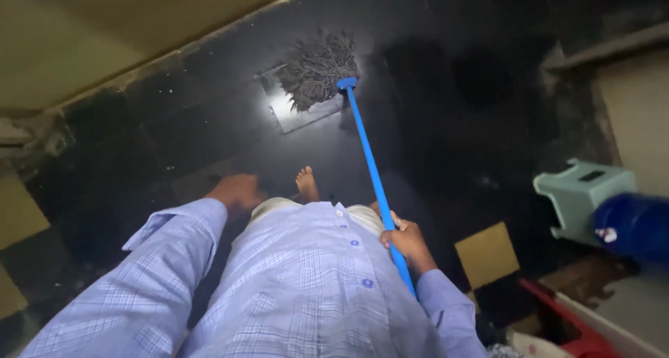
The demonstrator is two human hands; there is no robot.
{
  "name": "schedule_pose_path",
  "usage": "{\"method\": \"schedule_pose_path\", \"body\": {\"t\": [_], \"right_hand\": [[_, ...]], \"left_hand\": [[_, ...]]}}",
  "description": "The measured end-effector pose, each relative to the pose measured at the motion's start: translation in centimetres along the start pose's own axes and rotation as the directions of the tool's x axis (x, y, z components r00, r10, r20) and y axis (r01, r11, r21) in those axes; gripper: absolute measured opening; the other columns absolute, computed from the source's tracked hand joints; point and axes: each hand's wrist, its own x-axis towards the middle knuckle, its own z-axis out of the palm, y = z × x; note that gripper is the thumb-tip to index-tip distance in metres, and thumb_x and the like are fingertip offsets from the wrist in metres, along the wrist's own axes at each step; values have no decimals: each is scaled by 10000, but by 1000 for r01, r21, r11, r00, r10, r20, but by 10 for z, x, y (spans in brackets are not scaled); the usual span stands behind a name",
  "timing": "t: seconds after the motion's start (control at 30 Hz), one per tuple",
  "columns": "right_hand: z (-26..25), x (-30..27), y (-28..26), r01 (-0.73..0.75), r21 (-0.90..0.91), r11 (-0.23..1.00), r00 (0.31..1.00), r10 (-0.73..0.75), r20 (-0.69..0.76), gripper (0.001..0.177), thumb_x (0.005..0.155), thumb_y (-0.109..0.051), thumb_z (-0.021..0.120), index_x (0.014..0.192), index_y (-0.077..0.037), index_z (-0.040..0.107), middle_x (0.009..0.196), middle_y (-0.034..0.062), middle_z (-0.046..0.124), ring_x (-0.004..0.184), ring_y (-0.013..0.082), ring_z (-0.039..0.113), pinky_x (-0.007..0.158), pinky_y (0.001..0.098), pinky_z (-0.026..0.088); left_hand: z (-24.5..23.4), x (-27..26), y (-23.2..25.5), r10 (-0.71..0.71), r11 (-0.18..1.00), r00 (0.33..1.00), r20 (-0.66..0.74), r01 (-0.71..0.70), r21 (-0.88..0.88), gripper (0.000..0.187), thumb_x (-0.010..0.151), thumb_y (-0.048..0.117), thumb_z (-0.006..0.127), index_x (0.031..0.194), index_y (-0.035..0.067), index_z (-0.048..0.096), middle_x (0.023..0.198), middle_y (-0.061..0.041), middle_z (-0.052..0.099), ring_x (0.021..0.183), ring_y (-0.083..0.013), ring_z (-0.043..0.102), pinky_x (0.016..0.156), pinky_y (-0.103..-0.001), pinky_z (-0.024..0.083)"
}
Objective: Mop the tiled floor using a long-handled mop.
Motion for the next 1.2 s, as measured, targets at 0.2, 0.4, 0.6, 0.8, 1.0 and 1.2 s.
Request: {"method": "schedule_pose_path", "body": {"t": [0.2, 0.4, 0.6, 0.8, 1.0, 1.2], "right_hand": [[11, 25, -9, 119, -195, 973, 989, -133, -61, 276, 940, -255, 697, 839, -8, 765, 584, 91, 684, 487, 164, 610, 482, 345, 484], [13, 38, -102, 90, -338, 937, 983, -138, -123, 366, 1019, -285, 636, 847, 6, 775, 612, 122, 689, 523, 196, 666, 527, 357, 513], [-2, 116, -91, 241, -212, 947, 970, -239, 36, 458, 729, -11, 796, 1177, 68, 749, 734, 101, 716, 597, 166, 681, 523, 323, 531], [-23, 31, -88, -101, -2, 995, 986, 100, 137, 884, 836, -101, 714, 1598, -226, 283, 797, 105, 584, 508, 207, 552, 416, 374, 485], [-54, -13, -35, -115, 28, 993, 988, 112, 107, 636, 934, -276, 649, 1507, -178, 392, 791, 73, 573, 513, 193, 556, 409, 363, 466], [-95, -38, 12, -236, 132, 963, 970, 225, 93, 362, 943, -248, 613, 1280, -117, 594, 717, 86, 596, 490, 197, 557, 412, 363, 472]], "left_hand": [[-30, 42, 37, 72, 995, 996, 49, -76, 68, 585, 886, 507, 646, 1255, 55, 699, 1328, -212, 665, 1251, -383, 632, 1034, -474, 513], [-44, 42, 54, 137, 990, 991, -12, -136, 47, 598, 915, 499, 638, 1316, 55, 641, 1342, -222, 647, 1270, -398, 605, 1041, -492, 491], [-25, 29, 44, 126, 991, 988, -88, -128, -28, 643, 885, 475, 663, 1366, 54, 587, 1341, -233, 628, 1257, -411, 591, 1027, -498, 479], [18, 19, 23, 10, 998, 1000, 9, -10, 64, 599, 900, 492, 639, 1282, 32, 679, 1284, -243, 687, 1219, -403, 650, 1021, -485, 517], [53, 30, 44, 71, 981, 992, 109, -90, 174, 543, 877, 480, 593, 1171, 47, 738, 1233, -230, 684, 1171, -403, 656, 984, -495, 522], [0, -3, 163, 38, 973, 982, 183, -78, 219, 549, 919, 457, 522, 1265, 81, 722, 1237, -219, 736, 1170, -379, 706, 1019, -471, 538]]}}
